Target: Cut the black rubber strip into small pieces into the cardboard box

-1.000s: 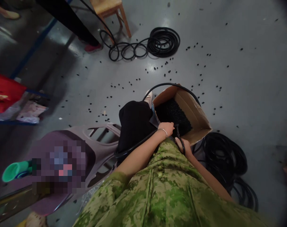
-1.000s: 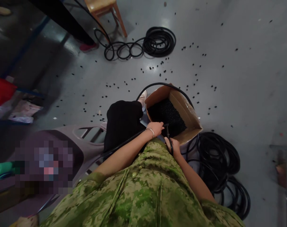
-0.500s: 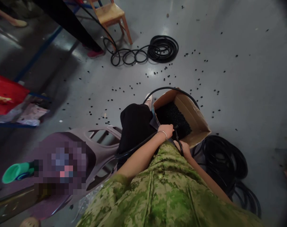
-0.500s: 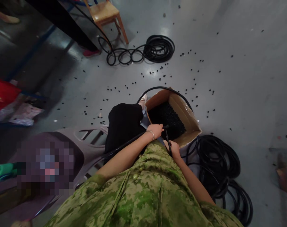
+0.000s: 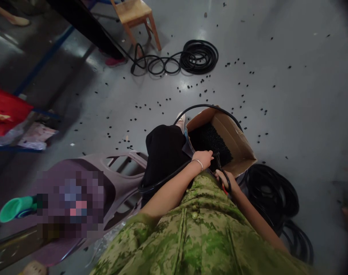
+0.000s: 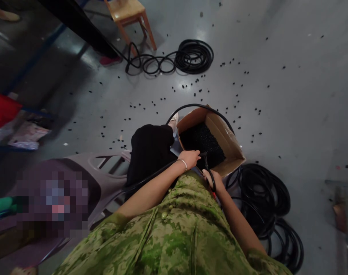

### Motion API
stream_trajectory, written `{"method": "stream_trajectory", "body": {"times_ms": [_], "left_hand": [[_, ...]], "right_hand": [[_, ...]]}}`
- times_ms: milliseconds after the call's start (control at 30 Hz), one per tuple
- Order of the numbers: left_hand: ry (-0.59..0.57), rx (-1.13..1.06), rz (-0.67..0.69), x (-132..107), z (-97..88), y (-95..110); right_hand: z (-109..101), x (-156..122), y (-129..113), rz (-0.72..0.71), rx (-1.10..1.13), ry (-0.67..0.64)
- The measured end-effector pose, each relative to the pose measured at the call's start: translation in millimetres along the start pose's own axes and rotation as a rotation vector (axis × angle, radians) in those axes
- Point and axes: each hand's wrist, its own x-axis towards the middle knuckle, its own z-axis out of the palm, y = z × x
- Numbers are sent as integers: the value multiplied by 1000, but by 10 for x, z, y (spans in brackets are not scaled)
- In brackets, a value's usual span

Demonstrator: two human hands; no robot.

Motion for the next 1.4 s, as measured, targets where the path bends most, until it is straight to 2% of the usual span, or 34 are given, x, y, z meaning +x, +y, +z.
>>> {"method": "stream_trajectory", "body": {"times_ms": [200, 467, 633, 767, 967, 1100, 1400], "left_hand": [[-47, -1, 14, -14, -26, 7], [-64, 12, 9, 39, 26, -16], [-97, 43, -7, 39, 8, 1], [-81, 29, -31, 40, 5, 0], [-38, 4, -44, 49, 19, -13], [-38, -4, -54, 43, 13, -9], [-39, -6, -41, 47, 19, -11]], "right_hand": [[4, 15, -87, -8, 9, -16], [101, -33, -115, -27, -84, 95], [134, -46, -152, -66, -145, 119], [151, -49, -136, -51, -145, 128], [80, -75, -9, -15, 17, 61], [45, -79, 77, -1, -22, 11], [91, -23, -44, -7, -37, 9]]}}
